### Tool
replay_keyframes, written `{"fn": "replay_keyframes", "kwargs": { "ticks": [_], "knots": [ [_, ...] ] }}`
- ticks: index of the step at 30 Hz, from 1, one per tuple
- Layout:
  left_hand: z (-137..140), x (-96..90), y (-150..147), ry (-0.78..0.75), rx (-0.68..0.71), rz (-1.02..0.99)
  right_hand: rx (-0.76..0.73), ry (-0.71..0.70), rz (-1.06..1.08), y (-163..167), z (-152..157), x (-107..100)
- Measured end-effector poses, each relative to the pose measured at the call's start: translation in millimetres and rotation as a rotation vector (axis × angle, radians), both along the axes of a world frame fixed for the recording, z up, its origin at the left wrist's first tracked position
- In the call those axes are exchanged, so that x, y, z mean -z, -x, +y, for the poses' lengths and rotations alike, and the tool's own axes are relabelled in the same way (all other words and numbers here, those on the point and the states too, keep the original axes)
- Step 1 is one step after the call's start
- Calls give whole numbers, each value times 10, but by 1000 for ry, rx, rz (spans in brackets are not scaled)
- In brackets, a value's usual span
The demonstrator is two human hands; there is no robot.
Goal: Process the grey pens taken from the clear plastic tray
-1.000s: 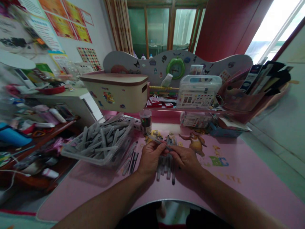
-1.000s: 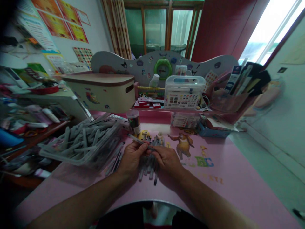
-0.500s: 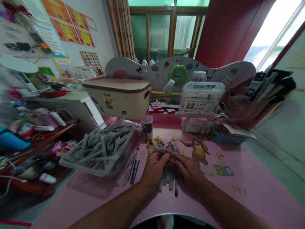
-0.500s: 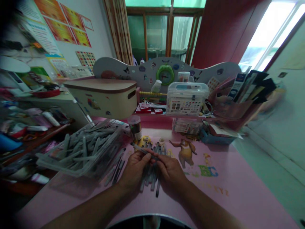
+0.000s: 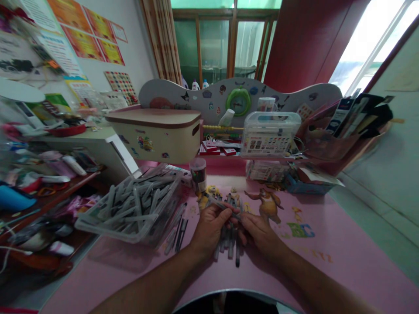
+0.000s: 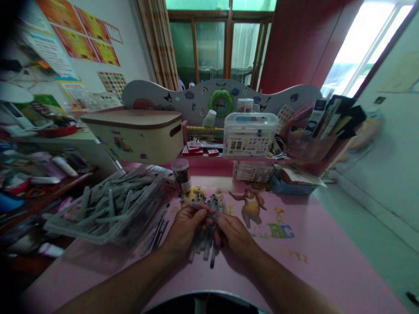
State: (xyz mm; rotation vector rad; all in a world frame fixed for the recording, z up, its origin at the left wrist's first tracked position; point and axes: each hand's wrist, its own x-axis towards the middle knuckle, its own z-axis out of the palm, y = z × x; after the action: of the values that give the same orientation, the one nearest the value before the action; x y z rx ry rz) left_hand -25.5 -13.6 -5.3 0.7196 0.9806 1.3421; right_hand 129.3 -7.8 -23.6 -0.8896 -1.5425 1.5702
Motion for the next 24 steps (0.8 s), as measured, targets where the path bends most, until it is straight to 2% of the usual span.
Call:
{"fn": "replay_keyframes", "kwargs": {
  "ticks": [2,7,12,14,18,20,21,24],
  "knots": [
    [2,-13,3,1,3,-11,-32,1,-66,-21,27,-3],
    [15,-33,-12,7,-56,-62,149,-383,-285,-37,21,-58],
    [21,-16,-9,25,-82,-49,180,-571,-343,-26,-13,-126],
    [22,1,-2,12,-75,-47,171,-505,-274,-21,-24,-139],
    [7,25,6,23,24,-52,93,-121,15,1,-47,-109],
    [-4,22,6,21,65,-37,50,21,68,4,-32,-76],
    [-9,17,6,14,68,-26,2,62,41,0,-16,-62],
    [-12,-4,6,15,42,-10,4,-5,-42,-15,33,-49]
  ]
}}
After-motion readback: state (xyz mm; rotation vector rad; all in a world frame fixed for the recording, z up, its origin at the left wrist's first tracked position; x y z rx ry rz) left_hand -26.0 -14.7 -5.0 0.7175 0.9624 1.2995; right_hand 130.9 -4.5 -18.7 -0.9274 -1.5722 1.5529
